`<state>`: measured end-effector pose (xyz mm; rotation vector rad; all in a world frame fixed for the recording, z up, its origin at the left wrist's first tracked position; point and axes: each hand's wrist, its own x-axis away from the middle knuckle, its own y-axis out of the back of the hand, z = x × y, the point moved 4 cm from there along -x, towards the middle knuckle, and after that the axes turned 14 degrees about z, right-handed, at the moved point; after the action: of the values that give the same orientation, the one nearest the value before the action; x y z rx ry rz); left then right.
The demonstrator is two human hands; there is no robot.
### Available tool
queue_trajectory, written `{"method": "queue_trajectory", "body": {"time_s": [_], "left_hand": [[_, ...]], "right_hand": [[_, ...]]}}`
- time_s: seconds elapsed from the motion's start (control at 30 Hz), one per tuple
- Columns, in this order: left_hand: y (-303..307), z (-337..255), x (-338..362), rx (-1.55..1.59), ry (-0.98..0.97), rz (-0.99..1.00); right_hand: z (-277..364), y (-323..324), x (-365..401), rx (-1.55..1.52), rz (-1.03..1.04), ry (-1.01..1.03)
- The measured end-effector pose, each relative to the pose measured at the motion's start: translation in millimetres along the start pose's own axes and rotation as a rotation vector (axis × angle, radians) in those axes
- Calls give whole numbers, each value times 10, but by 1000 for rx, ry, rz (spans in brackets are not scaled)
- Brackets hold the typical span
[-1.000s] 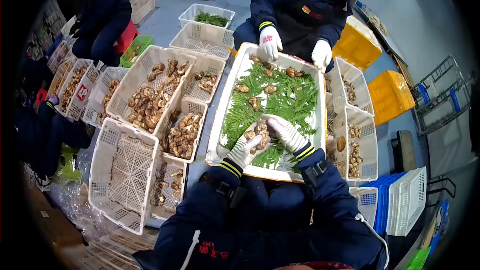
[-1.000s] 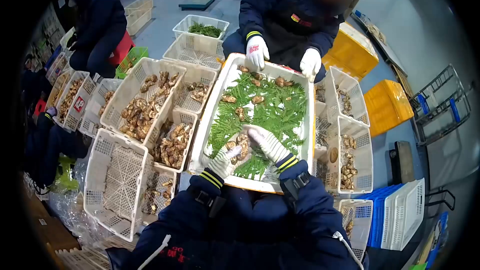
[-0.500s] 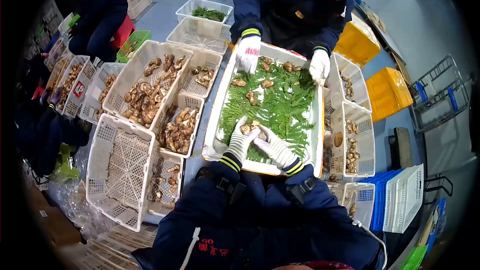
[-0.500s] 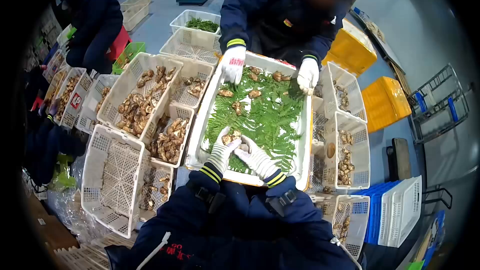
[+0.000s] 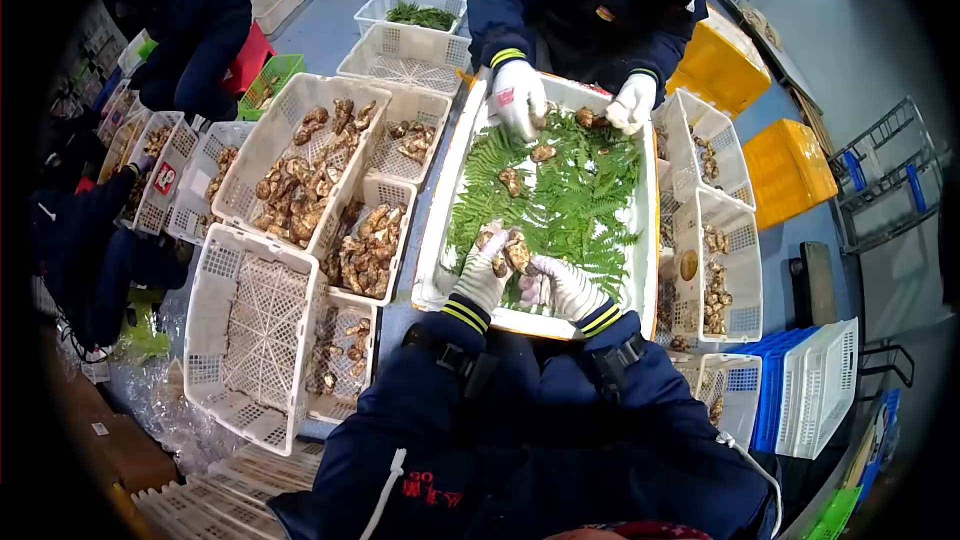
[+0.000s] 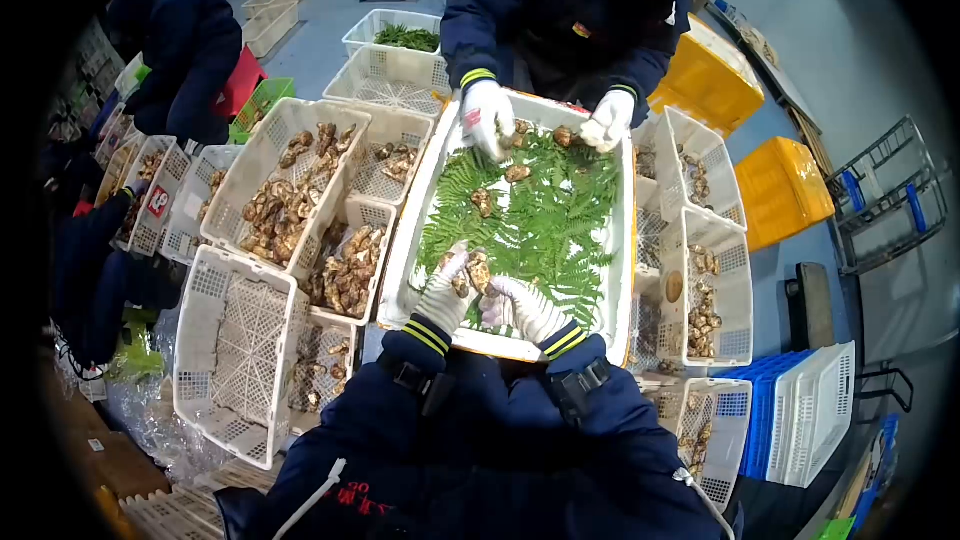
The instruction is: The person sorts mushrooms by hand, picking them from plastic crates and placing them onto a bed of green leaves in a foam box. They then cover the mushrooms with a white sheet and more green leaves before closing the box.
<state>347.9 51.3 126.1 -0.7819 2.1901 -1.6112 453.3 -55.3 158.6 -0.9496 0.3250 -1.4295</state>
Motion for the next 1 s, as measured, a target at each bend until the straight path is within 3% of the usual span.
{"method": "queue_trajectory", "body": {"time_s": [0.6,1.0], "left_hand": [[35,-11,-15,-36,-49,74],[-33,-42,9,-42,-78,64]], "right_hand": [[77,-143,16,282,10,-8],[77,-108,26,234,-35,16]]}}
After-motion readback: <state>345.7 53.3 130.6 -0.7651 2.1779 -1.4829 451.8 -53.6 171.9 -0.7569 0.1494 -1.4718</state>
